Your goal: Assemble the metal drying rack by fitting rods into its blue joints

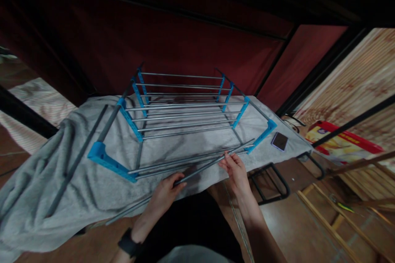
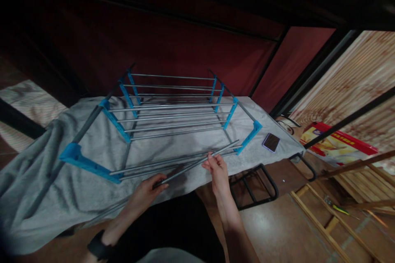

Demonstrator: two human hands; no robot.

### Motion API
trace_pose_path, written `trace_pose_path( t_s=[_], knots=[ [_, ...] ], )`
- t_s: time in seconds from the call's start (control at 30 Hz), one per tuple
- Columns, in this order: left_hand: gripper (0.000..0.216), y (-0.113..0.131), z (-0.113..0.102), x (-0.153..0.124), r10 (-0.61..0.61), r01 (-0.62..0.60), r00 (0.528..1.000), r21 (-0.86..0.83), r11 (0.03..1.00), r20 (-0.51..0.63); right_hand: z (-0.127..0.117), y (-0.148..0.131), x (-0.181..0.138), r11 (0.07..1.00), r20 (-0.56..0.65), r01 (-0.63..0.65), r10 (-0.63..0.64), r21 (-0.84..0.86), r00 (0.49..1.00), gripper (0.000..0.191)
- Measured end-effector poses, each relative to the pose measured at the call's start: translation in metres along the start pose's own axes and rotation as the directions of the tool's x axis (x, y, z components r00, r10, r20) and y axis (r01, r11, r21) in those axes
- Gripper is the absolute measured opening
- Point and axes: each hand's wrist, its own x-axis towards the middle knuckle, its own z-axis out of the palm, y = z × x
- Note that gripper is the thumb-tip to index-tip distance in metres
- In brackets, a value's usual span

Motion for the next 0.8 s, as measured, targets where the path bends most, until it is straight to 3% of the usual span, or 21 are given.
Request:
trace_pose_path(
  t_s=[0.27,0.6,0.8],
  knots=[
    [0.026,-0.003,-0.001,0.001,0.027,-0.034,0.997,0.106,0.994,0.068,-0.017,0.005,0.010,1.000,-0.009,0.000,0.001,0.011,1.000,0.037],
    [0.031,-0.007,-0.006,-0.016,0.141,-0.156,0.988,0.534,0.831,0.069,-0.089,0.024,0.039,1.000,-0.145,-0.006,0.009,0.018,0.989,0.026],
    [0.036,-0.024,-0.004,-0.017,0.131,-0.173,0.985,0.645,0.744,0.113,-0.118,0.029,0.047,1.000,-0.189,0.013,-0.007,0.027,0.982,0.025]
  ],
)
